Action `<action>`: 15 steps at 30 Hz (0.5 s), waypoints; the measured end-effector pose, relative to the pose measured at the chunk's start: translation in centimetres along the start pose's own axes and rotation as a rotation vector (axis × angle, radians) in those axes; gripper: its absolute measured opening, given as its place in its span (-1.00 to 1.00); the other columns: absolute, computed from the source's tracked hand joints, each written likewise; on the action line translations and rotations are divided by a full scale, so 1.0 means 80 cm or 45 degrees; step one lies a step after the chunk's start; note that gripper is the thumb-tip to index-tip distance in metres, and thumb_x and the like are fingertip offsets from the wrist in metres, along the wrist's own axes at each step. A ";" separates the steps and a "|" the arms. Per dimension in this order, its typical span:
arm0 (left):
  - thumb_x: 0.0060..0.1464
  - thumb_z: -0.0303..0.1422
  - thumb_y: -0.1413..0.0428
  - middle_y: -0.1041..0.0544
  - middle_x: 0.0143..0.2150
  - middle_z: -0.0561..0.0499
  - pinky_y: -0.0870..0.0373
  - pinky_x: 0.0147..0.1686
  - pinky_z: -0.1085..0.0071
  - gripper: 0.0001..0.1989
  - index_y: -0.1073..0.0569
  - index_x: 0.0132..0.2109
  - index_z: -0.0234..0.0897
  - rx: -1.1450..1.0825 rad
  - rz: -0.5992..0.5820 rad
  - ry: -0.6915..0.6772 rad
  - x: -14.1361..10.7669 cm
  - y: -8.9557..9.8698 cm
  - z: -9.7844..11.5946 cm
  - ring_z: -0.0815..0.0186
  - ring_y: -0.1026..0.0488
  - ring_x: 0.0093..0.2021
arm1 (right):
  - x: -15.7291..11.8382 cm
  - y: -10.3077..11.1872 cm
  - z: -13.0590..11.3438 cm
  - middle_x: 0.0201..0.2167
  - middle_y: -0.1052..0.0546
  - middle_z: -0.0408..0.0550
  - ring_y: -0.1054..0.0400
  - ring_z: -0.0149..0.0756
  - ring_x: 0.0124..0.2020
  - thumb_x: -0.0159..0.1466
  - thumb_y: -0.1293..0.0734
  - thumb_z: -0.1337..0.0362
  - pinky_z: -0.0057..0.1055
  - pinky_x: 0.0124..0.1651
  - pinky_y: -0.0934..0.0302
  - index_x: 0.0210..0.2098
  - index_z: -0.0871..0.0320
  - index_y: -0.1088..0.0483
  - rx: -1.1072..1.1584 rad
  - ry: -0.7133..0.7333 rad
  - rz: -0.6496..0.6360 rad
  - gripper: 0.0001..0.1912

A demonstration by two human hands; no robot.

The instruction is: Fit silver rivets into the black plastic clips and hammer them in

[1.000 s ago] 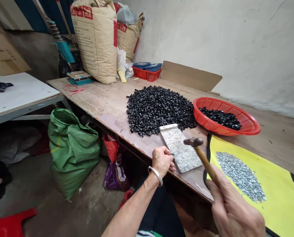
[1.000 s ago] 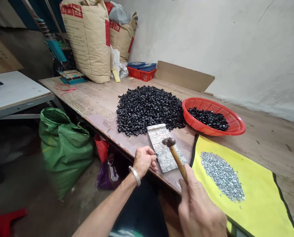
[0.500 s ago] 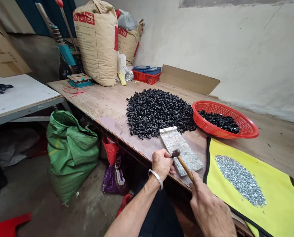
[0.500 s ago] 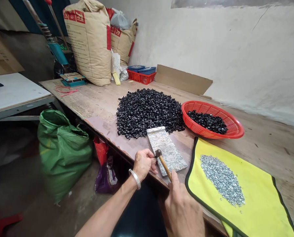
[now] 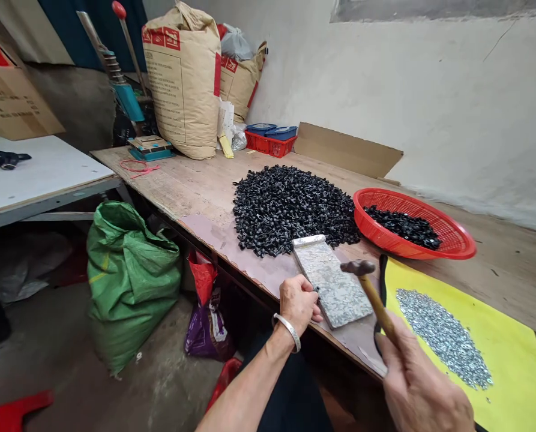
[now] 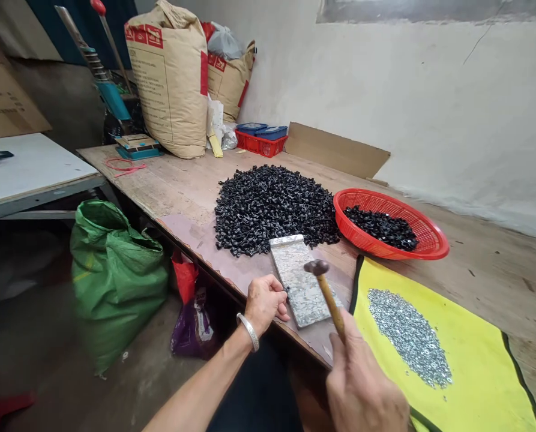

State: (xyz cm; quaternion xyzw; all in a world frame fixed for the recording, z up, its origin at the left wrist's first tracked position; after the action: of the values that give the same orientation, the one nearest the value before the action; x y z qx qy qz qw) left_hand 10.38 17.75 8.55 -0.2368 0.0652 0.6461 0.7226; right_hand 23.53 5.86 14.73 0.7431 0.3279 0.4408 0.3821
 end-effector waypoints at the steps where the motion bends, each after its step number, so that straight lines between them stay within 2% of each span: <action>1: -0.23 -0.62 -0.05 -0.19 -0.84 0.22 -0.29 -0.82 0.54 -0.81 -0.21 -0.59 -0.28 0.001 -0.001 -0.001 0.000 0.000 0.001 0.45 -0.24 -0.81 | 0.006 -0.001 0.011 -0.39 -0.55 0.01 -0.41 -0.23 -0.53 0.17 -0.22 0.12 -0.37 -0.51 -0.22 -0.01 0.14 -0.37 0.148 -0.157 -0.063 -0.57; 4: -0.21 -0.59 -0.04 -0.24 -0.83 0.19 -0.27 -0.81 0.54 -0.83 -0.21 -0.56 -0.28 0.002 -0.019 0.001 -0.003 0.001 0.002 0.43 -0.25 -0.82 | 0.014 -0.021 0.030 -0.67 -0.36 -0.20 -0.22 -0.36 -0.71 0.08 -0.28 0.02 -0.44 -0.66 -0.09 -0.10 0.14 -0.33 0.732 -0.578 -0.362 -0.54; 6: -0.18 -0.55 -0.04 -0.30 -0.80 0.14 -0.28 -0.79 0.53 -0.87 -0.23 -0.54 -0.29 -0.023 -0.037 -0.001 -0.004 0.006 0.001 0.42 -0.27 -0.81 | 0.009 -0.039 0.029 -0.70 -0.27 -0.29 -0.10 -0.44 -0.75 0.02 -0.34 0.01 -0.49 -0.72 0.00 -0.13 0.13 -0.27 1.093 -0.754 -0.560 -0.51; 8: -0.17 -0.51 -0.06 -0.39 -0.73 0.07 -0.33 -0.75 0.48 -0.90 -0.25 -0.53 -0.31 -0.112 -0.046 -0.009 -0.006 0.015 0.000 0.41 -0.31 -0.77 | 0.000 -0.054 0.025 -0.66 -0.27 -0.30 -0.08 -0.48 -0.74 -0.03 -0.39 0.03 -0.51 -0.74 0.01 -0.20 0.13 -0.24 1.298 -0.840 -0.690 -0.51; 10: -0.17 -0.45 -0.09 -0.46 -0.63 0.01 -0.40 -0.68 0.41 -0.88 -0.26 -0.51 -0.32 -0.254 -0.051 -0.015 -0.007 0.026 -0.002 0.40 -0.35 -0.73 | -0.009 -0.063 0.025 -0.62 -0.30 -0.26 -0.13 -0.45 -0.73 0.02 -0.34 0.03 -0.47 -0.73 -0.06 -0.26 0.12 -0.24 1.242 -0.810 -0.744 -0.60; 13: -0.17 -0.41 -0.15 -0.48 -0.56 -0.01 -0.48 -0.56 0.32 -0.82 -0.26 -0.49 -0.33 -0.438 -0.086 -0.041 -0.012 0.043 0.000 0.40 -0.39 -0.66 | -0.011 -0.063 0.026 -0.66 -0.33 -0.19 -0.19 -0.38 -0.74 0.15 -0.18 0.06 -0.41 -0.67 -0.09 -0.38 0.10 -0.28 0.766 -0.554 -0.741 -0.76; 15: -0.16 -0.39 -0.17 -0.47 -0.56 0.02 -0.49 -0.51 0.29 -0.79 -0.26 -0.47 -0.33 -0.516 -0.121 -0.075 -0.016 0.051 0.005 0.40 -0.40 -0.63 | -0.001 -0.054 0.024 -0.68 -0.33 -0.13 -0.24 -0.32 -0.71 0.14 -0.19 0.12 -0.39 -0.63 -0.05 -0.50 0.08 -0.28 0.452 -0.373 -0.677 -0.80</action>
State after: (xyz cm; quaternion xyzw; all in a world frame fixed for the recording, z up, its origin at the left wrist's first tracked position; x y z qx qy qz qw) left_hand 6.19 16.97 8.36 -0.3612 -0.0985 0.6179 0.6913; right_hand 24.58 7.36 10.39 0.7418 0.5233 0.1507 0.3914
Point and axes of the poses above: each hand's wrist, its own x-axis towards the middle knuckle, its own y-axis out of the back of the hand, z = x × y, the point moved 5 cm from there along x, towards the middle knuckle
